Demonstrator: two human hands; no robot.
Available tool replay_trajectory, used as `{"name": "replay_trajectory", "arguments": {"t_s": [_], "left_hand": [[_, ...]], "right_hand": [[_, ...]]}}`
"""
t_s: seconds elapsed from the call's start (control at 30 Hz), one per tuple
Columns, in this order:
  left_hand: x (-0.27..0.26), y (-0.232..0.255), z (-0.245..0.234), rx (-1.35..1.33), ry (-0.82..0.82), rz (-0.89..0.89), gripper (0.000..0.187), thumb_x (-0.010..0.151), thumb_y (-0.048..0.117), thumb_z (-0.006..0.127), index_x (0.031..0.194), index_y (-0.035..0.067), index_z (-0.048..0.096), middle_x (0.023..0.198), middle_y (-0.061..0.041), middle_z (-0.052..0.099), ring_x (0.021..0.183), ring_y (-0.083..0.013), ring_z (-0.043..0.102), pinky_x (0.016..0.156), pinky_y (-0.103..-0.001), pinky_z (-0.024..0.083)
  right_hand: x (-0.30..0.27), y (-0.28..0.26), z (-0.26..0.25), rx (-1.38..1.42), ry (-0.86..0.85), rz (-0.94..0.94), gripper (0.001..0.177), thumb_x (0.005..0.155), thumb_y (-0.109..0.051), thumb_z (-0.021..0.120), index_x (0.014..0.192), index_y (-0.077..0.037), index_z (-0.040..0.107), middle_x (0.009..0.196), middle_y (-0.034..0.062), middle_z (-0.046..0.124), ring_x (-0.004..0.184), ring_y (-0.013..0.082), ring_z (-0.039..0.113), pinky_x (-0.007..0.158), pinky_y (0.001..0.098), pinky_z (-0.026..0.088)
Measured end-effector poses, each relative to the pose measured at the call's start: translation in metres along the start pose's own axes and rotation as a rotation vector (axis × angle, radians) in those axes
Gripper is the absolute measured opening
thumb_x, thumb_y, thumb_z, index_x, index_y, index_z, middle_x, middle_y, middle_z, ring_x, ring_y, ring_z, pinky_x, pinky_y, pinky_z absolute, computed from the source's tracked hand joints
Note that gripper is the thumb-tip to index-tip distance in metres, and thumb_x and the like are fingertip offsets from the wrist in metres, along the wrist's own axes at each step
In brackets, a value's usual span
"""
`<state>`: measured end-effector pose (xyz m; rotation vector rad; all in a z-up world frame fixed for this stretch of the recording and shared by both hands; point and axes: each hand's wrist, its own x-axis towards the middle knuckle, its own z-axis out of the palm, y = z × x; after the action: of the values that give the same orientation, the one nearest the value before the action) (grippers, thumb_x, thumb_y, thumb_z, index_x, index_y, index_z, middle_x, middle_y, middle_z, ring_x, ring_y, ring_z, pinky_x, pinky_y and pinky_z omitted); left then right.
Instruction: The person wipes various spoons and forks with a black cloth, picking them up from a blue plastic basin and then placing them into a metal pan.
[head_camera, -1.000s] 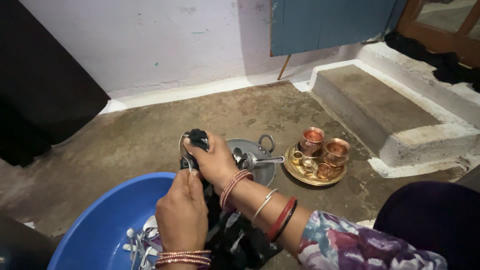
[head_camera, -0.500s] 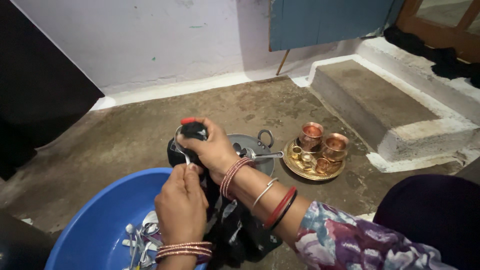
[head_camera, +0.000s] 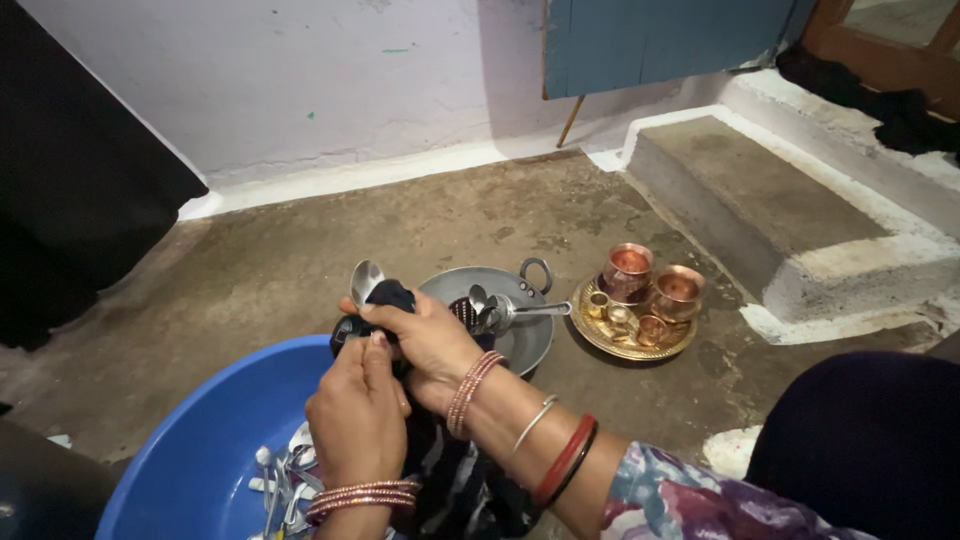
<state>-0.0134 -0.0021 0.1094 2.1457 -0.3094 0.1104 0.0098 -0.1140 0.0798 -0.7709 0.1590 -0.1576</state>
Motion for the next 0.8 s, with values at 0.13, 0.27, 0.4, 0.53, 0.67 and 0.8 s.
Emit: {"name": "replay_trajectory", "arguments": {"t_s": [0.13,0.27,0.4,0.53,0.67,0.8], "left_hand": [[-0.006,-0.001,0.007,-0.034,-0.02,0.022,0.04,0.102,0.034,0.05,0.079,0.006,0.065,0.051,-0.01,0.063,0.047,-0.025,0.065,0.052,-0.042,0.048],[-0.007,0.006,0.011,-0.043,-0.031,0.069,0.036,0.102,0.033,0.049,0.083,0.006,0.064,0.05,-0.009,0.061,0.046,-0.0244,0.064,0.05,-0.042,0.048],[-0.009,0.009,0.014,-0.058,-0.038,0.064,0.034,0.101,0.032,0.05,0.084,0.008,0.066,0.049,-0.01,0.061,0.046,-0.0248,0.065,0.049,-0.041,0.048],[-0.005,0.005,0.012,-0.049,-0.005,0.08,0.035,0.103,0.032,0.051,0.084,0.006,0.067,0.052,-0.011,0.061,0.046,-0.0251,0.063,0.048,-0.042,0.046],[0.004,0.006,0.005,-0.007,-0.008,0.005,0.041,0.106,0.034,0.052,0.082,0.004,0.067,0.055,-0.01,0.064,0.048,-0.0256,0.067,0.049,-0.041,0.049],[0.018,0.024,-0.014,0.086,-0.366,-0.285,0.049,0.107,0.044,0.049,0.087,0.005,0.073,0.061,-0.011,0.072,0.059,-0.0269,0.078,0.057,-0.039,0.061]], "right_hand": [[0.011,-0.002,-0.005,-0.123,0.048,-0.164,0.031,0.088,-0.001,0.067,0.119,-0.002,0.061,0.103,0.0111,0.071,0.081,0.0165,0.071,0.069,0.0311,0.061],[0.022,-0.009,-0.008,-0.296,0.075,-0.319,0.02,0.096,-0.013,0.066,0.112,-0.001,0.063,0.096,0.0113,0.074,0.074,0.0152,0.069,0.064,0.0302,0.058],[0.023,-0.008,-0.007,-0.287,0.167,-0.267,0.024,0.102,-0.025,0.061,0.101,-0.001,0.064,0.083,0.0112,0.073,0.065,0.0181,0.067,0.057,0.032,0.056],[0.016,-0.006,0.004,-0.128,0.2,-0.118,0.025,0.101,-0.028,0.06,0.101,-0.003,0.063,0.085,0.0109,0.073,0.062,0.0182,0.066,0.054,0.0327,0.056],[0.003,0.0,0.01,-0.113,0.125,-0.047,0.024,0.102,-0.025,0.061,0.109,-0.002,0.066,0.089,0.008,0.072,0.064,0.0143,0.065,0.054,0.0307,0.054],[0.0,0.002,-0.005,-0.237,0.166,0.077,0.025,0.098,-0.028,0.058,0.109,-0.008,0.065,0.082,0.0038,0.069,0.059,0.0148,0.061,0.049,0.0343,0.048]]}}
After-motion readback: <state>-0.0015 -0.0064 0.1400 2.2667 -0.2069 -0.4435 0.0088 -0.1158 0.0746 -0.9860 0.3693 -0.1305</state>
